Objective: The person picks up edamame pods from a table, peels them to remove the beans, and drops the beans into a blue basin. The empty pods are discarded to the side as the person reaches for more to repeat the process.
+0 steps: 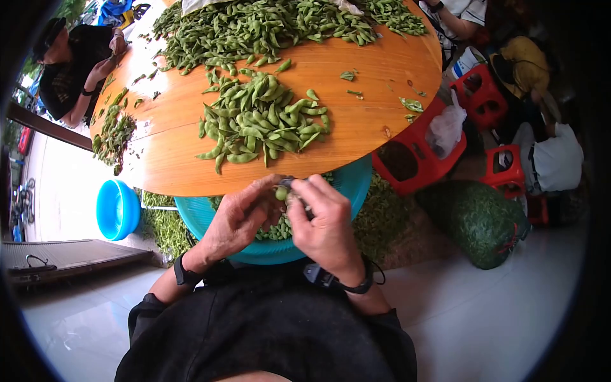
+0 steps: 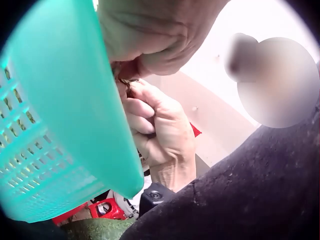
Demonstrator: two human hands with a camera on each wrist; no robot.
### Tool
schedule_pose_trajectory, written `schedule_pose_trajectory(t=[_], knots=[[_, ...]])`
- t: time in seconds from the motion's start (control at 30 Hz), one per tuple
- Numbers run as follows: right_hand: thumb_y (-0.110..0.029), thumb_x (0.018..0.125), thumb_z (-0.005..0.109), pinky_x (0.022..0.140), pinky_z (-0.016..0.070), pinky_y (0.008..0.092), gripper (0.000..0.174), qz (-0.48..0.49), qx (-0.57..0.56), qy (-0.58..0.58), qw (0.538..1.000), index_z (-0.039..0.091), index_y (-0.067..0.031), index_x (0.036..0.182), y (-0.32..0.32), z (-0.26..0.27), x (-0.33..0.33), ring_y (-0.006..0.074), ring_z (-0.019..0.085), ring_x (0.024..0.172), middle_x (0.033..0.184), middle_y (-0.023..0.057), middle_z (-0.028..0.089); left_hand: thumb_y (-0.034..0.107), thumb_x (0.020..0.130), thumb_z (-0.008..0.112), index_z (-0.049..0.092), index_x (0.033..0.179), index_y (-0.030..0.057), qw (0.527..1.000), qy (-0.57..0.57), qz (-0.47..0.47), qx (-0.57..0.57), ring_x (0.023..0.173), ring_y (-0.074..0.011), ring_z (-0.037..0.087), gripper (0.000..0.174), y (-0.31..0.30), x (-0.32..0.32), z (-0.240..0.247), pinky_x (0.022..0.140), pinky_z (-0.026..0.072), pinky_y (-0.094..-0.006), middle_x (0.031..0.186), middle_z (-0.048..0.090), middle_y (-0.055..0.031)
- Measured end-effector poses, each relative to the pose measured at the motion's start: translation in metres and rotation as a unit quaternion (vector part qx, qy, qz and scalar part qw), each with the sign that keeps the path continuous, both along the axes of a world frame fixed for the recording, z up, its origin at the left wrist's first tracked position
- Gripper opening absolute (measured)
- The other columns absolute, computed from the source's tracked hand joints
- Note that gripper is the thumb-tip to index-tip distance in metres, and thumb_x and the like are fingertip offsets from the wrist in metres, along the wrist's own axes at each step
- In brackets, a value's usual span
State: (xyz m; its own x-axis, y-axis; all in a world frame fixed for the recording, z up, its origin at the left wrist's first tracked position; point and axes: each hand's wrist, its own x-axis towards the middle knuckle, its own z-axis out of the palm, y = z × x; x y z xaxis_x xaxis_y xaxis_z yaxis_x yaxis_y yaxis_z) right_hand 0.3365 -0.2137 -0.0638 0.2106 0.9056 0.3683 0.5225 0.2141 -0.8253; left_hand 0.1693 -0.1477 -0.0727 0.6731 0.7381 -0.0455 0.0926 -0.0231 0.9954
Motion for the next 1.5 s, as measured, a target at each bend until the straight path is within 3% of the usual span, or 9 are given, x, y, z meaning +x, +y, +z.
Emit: schedule_pose_trajectory(t=[0.1,0.2,0.33,0.73,0.83,0.97,1.3,1.4,1.5], knots=[[0.006,0.084,0.061,0.055,0.0435,0.032,0.012,-0.022,-0.079,0.049,0.995,0.064,0.006,0.096,-0.028,0.014,0.042,0.0215,0.057,0.061,0.076,0.0117,0.056,-0.003,0.089,0.057,0.06,0.121,-0.0021,0.982,0.023,-0.139,0.126,0.074,-0.0258,0.066,0.032,0.003,-0.015,-0.006,0.069,0.0537,-0.0344,0.085,0.067,-0.015],[0.004,0.077,0.063,0.056,0.0446,0.0343,0.021,0.055,-0.195,-0.129,0.971,0.065,0.0041,0.098,-0.07,0.038,0.101,0.0287,0.058,0.061,0.075,0.014,0.057,-0.001,0.086,0.064,0.064,0.114,0.0001,0.923,0.055,-0.277,0.262,0.08,-0.0368,0.067,0.028,0.012,-0.034,0.0,0.071,0.0545,-0.0411,0.087,0.068,-0.0164],[0.004,0.08,0.062,0.063,0.0488,0.0363,0.026,-0.074,-0.195,-0.221,0.953,0.065,0.0045,0.105,-0.088,0.034,0.118,0.032,0.064,0.07,0.083,0.0185,0.063,-0.005,0.083,0.065,0.069,0.109,0.0019,0.929,0.131,0.055,0.341,0.081,-0.0324,0.067,0.027,0.036,-0.034,0.019,0.071,0.0533,-0.0409,0.091,0.065,-0.0154],[0.002,0.086,0.06,0.059,0.049,0.0329,0.022,0.03,-0.111,0.027,0.993,0.067,0.0061,0.106,0.01,0.015,0.006,0.0257,0.065,0.066,0.084,0.0201,0.067,0.003,0.079,0.069,0.06,0.099,0.0029,0.871,0.204,0.075,0.441,0.083,-0.0321,0.062,0.022,0.051,-0.028,0.008,0.068,0.0519,-0.043,0.088,0.059,-0.0127],[0.001,0.089,0.059,0.056,0.0472,0.0296,0.024,0.049,-0.136,0.086,0.986,0.065,0.0077,0.111,0.015,0.008,-0.005,0.0165,0.062,0.063,0.081,0.0141,0.066,0.002,0.083,0.075,0.06,0.097,0.0026,0.953,0.144,0.095,0.251,0.061,-0.0102,0.059,0.02,0.026,-0.025,0.022,0.057,0.0469,-0.0264,0.074,0.064,-0.005],[-0.001,0.095,0.057,0.051,0.0418,0.023,0.025,0.124,-0.203,0.361,0.901,0.062,0.0098,0.117,0.01,0.005,-0.006,0.0052,0.053,0.061,0.08,0.0015,0.055,-0.003,0.083,0.075,0.061,0.095,0.0017,0.989,0.062,0.077,0.111,0.068,-0.0033,0.059,0.019,0.014,-0.025,0.008,0.06,0.0472,-0.0222,0.073,0.065,-0.0005],[-0.001,0.097,0.057,0.048,0.0383,0.0204,0.022,0.148,-0.207,0.33,0.909,0.061,0.0119,0.115,0.009,0.001,-0.003,0.0034,0.05,0.059,0.083,0.0,0.051,0.002,0.084,0.077,0.065,0.088,-0.0001,0.989,0.041,0.089,0.111,0.061,-0.0075,0.058,0.013,0.006,-0.021,-0.007,0.057,0.0478,-0.0237,0.076,0.068,-0.0035],[0.001,0.097,0.055,0.048,0.037,0.0208,0.021,0.177,-0.184,0.389,0.885,0.061,0.0115,0.114,0.007,-0.002,0.0,0.0032,0.049,0.058,0.083,0.001,0.051,0.002,0.086,0.075,0.064,0.087,0.001,0.996,-0.056,0.063,-0.036,0.059,-0.0099,0.059,0.011,0.009,-0.024,-0.009,0.053,0.0468,-0.0241,0.076,0.069,-0.0056],[0.003,0.096,0.055,0.048,0.0368,0.0225,0.019,0.23,-0.186,0.515,0.804,0.061,0.0108,0.112,0.001,-0.008,0.007,0.0042,0.048,0.057,0.082,0.0026,0.052,0.004,0.089,0.072,0.061,0.089,0.0052,0.891,-0.232,-0.055,-0.385,0.051,-0.0146,0.058,0.011,0.01,-0.025,-0.013,0.04,0.038,-0.0238,0.075,0.065,-0.009]])
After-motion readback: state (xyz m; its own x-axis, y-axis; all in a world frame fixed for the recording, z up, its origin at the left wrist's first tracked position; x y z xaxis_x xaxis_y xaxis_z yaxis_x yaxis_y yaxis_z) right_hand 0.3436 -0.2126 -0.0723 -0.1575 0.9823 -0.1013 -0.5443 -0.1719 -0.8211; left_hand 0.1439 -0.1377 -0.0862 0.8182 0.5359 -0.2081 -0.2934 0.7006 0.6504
